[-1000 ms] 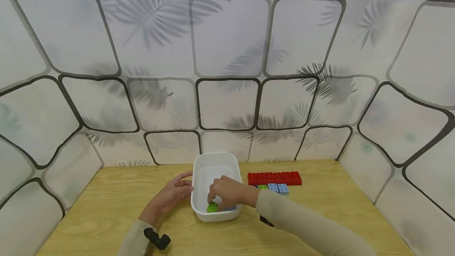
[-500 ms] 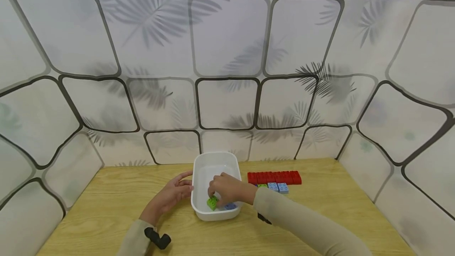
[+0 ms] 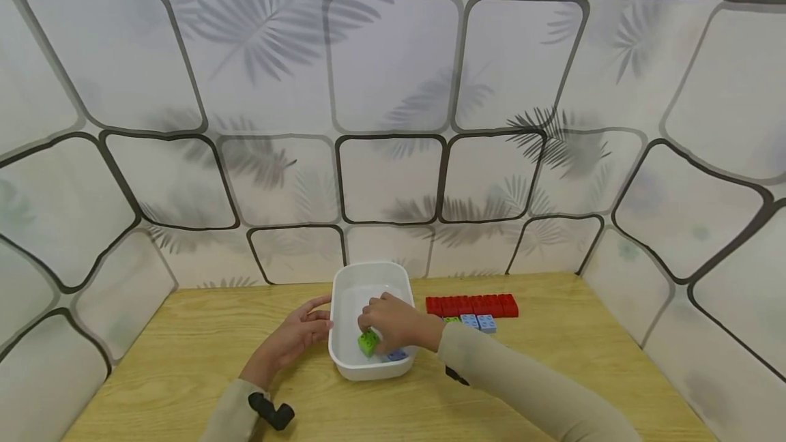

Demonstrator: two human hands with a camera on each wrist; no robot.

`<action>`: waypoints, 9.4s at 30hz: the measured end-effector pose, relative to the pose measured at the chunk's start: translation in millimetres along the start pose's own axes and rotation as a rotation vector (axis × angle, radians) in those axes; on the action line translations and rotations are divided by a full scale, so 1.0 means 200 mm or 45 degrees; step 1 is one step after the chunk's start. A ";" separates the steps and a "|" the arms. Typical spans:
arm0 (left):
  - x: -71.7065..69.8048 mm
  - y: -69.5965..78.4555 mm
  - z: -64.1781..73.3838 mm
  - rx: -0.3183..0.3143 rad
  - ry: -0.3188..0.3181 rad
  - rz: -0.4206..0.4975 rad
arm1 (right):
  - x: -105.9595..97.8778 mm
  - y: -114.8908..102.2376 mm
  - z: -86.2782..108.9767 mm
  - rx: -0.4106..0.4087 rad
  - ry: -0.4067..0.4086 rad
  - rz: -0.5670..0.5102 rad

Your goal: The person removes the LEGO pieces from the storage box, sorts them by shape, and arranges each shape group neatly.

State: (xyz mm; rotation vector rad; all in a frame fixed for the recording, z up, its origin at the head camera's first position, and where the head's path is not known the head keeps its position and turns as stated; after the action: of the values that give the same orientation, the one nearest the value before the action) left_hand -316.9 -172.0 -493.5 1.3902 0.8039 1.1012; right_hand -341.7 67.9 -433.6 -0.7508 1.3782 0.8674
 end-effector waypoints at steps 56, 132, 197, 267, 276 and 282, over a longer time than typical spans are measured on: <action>0.01 0.00 0.01 0.006 -0.009 0.014 | 0.03 0.62 0.92 0.350 0.462 0.245; 0.00 -0.01 0.00 0.007 0.002 0.013 | 0.07 0.63 0.92 0.364 0.366 0.101; 0.00 -0.01 0.00 0.008 -0.005 0.009 | 0.01 0.10 0.11 0.055 -0.095 -0.295; 0.01 -0.01 -0.01 0.000 -0.001 0.004 | -0.05 0.50 0.66 0.242 0.753 0.241; 0.01 -0.01 0.00 -0.007 0.008 0.010 | -0.01 0.61 0.87 0.388 0.648 0.252; 0.01 0.00 0.00 0.004 0.010 0.010 | 0.03 0.67 0.98 0.435 0.619 0.240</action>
State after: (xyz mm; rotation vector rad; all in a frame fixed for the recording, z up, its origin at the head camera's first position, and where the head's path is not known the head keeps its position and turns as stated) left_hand -316.1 -169.8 -493.8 1.3933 0.8065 1.1131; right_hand -359.0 303.6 -419.9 -0.5902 1.9956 0.5839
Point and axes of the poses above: each hand's wrist, its own z-axis away from the middle knuckle, its own x-axis out of the palm, y = z × x, the point moved 1 cm from there along -z, towards the middle knuckle, and after that the axes turned 1 degree about z, right-handed, at the moved point
